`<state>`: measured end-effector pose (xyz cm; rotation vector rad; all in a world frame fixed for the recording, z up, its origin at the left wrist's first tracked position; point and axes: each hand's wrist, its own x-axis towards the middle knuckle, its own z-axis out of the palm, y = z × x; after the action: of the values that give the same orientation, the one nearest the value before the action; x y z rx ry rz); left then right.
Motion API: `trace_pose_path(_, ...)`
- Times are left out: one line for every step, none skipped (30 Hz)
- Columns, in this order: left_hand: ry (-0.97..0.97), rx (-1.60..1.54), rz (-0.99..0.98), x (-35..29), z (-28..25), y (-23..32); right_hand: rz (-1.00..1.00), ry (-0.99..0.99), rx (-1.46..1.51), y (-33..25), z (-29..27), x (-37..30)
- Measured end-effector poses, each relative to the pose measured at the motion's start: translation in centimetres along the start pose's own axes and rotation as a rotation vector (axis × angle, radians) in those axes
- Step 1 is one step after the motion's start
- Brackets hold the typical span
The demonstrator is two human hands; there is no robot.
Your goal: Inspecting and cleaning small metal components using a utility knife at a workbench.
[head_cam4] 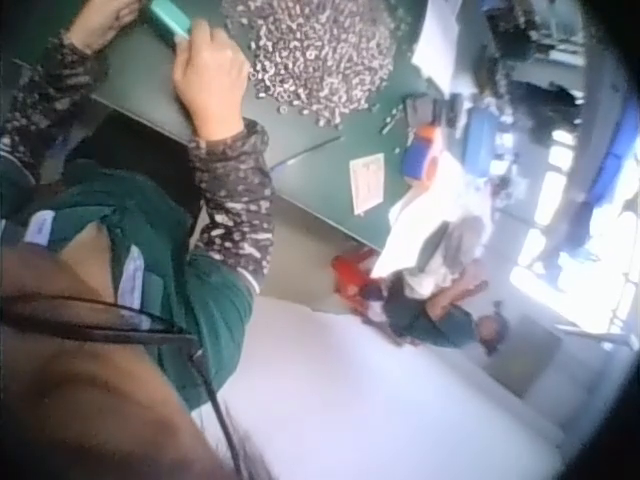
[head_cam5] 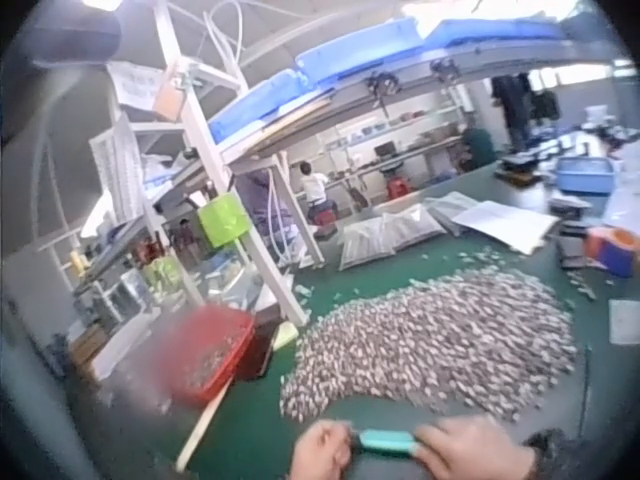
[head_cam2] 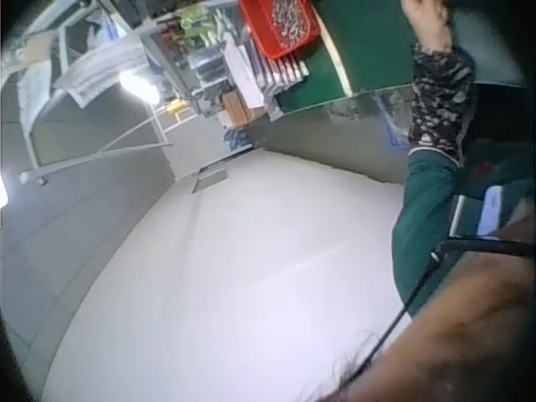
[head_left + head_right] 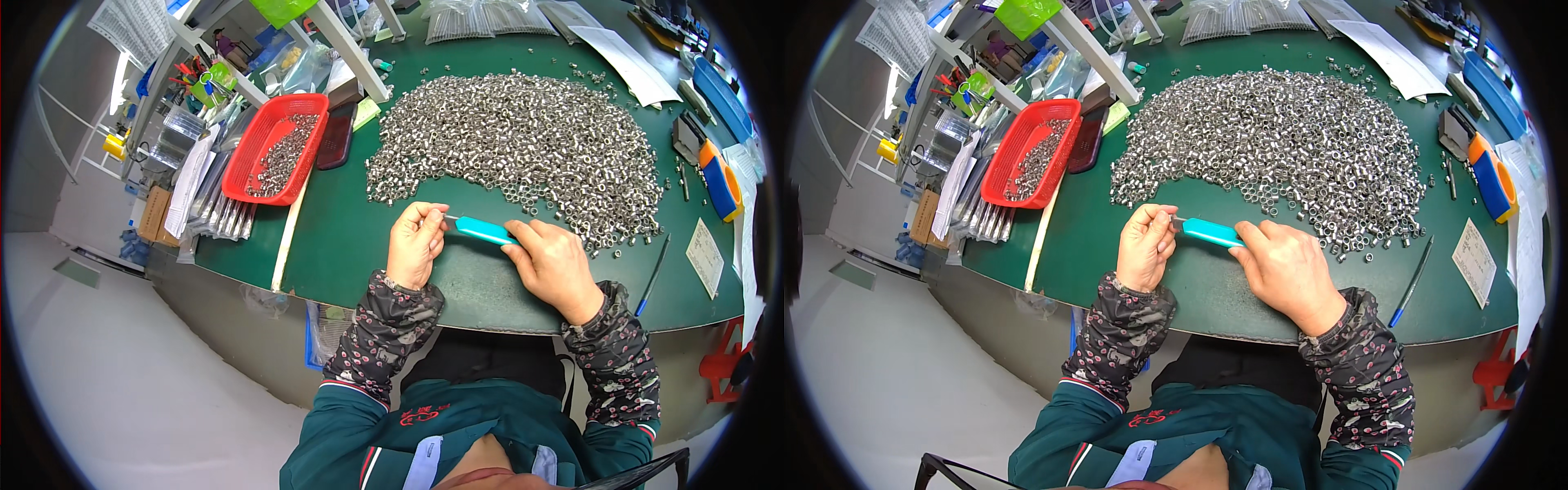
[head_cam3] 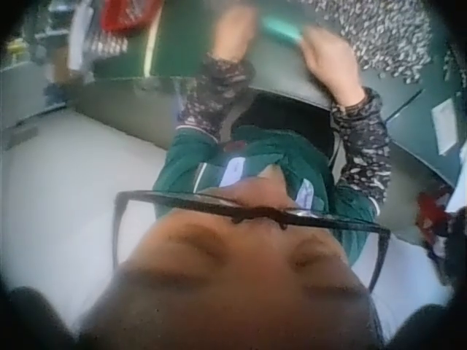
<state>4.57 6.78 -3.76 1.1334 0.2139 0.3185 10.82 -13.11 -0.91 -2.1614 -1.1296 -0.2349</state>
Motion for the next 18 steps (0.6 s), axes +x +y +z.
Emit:
trace_pose_path(-0.003, -0.025, -0.002, 0.04, -0.04, 0.00, -0.049, 0.043, -0.037, -0.09, 0.01, 0.01)
trace_pose_path(-0.002, -0.025, -0.002, -0.03, -0.10, 0.00, -0.098, 0.085, -0.074, -0.16, 0.02, 0.02)
trace_pose_path(-0.001, -0.050, -0.013, -0.08, -0.16, -0.01, -0.098, 0.085, -0.075, -0.10, -0.06, 0.03)
trace_pose_path(0.001, -0.075, -0.022, -0.10, -0.22, -0.01, -0.107, 0.086, -0.064, 0.02, -0.18, 0.02)
trace_pose_path(0.002, -0.076, -0.021, -0.07, -0.26, 0.03, -0.116, 0.087, -0.052, 0.13, -0.24, 0.02)
trace_pose_path(-0.005, -0.089, -0.018, -0.05, -0.31, 0.08, -0.117, 0.086, -0.052, 0.20, -0.23, 0.03)
trace_pose_path(-0.012, -0.101, -0.015, -0.07, -0.37, 0.11, -0.083, 0.071, -0.014, 0.26, -0.19, 0.05)
trace_pose_path(-0.010, -0.103, -0.014, -0.14, -0.38, 0.17, -0.049, 0.055, 0.025, 0.27, -0.12, 0.07)
trace_pose_path(-0.011, -0.095, -0.016, -0.11, -0.21, 0.23, -0.048, 0.054, 0.022, 0.30, -0.15, 0.09)
trace_pose_path(-0.011, -0.088, -0.018, -0.08, -0.09, 0.25, -0.034, 0.031, 0.041, 0.33, -0.16, 0.11)
trace_pose_path(-0.012, -0.090, -0.018, -0.03, -0.05, 0.24, -0.020, 0.009, 0.060, 0.36, -0.18, 0.12)
trace_pose_path(-0.012, -0.089, -0.017, -0.07, -0.11, 0.24, -0.021, 0.008, 0.059, 0.33, -0.12, 0.15)
trace_pose_path(-0.011, -0.087, -0.015, -0.09, -0.16, 0.23, -0.014, 0.002, 0.084, 0.30, -0.05, 0.17)
trace_pose_path(-0.011, -0.088, -0.014, -0.10, -0.21, 0.20, -0.008, -0.004, 0.109, 0.28, -0.01, 0.19)
trace_pose_path(-0.009, -0.089, -0.024, -0.09, -0.25, 0.17, -0.008, -0.004, 0.109, 0.27, 0.00, 0.19)
trace_pose_path(-0.008, -0.089, -0.033, -0.08, -0.27, 0.15, -0.007, -0.016, 0.116, 0.28, -0.01, 0.18)
trace_pose_path(-0.008, -0.090, -0.033, -0.07, -0.25, 0.16, -0.005, -0.027, 0.123, 0.30, -0.02, 0.17)
trace_pose_path(-0.025, -0.098, -0.036, -0.11, -0.22, 0.18, -0.004, -0.028, 0.123, 0.36, 0.02, 0.14)
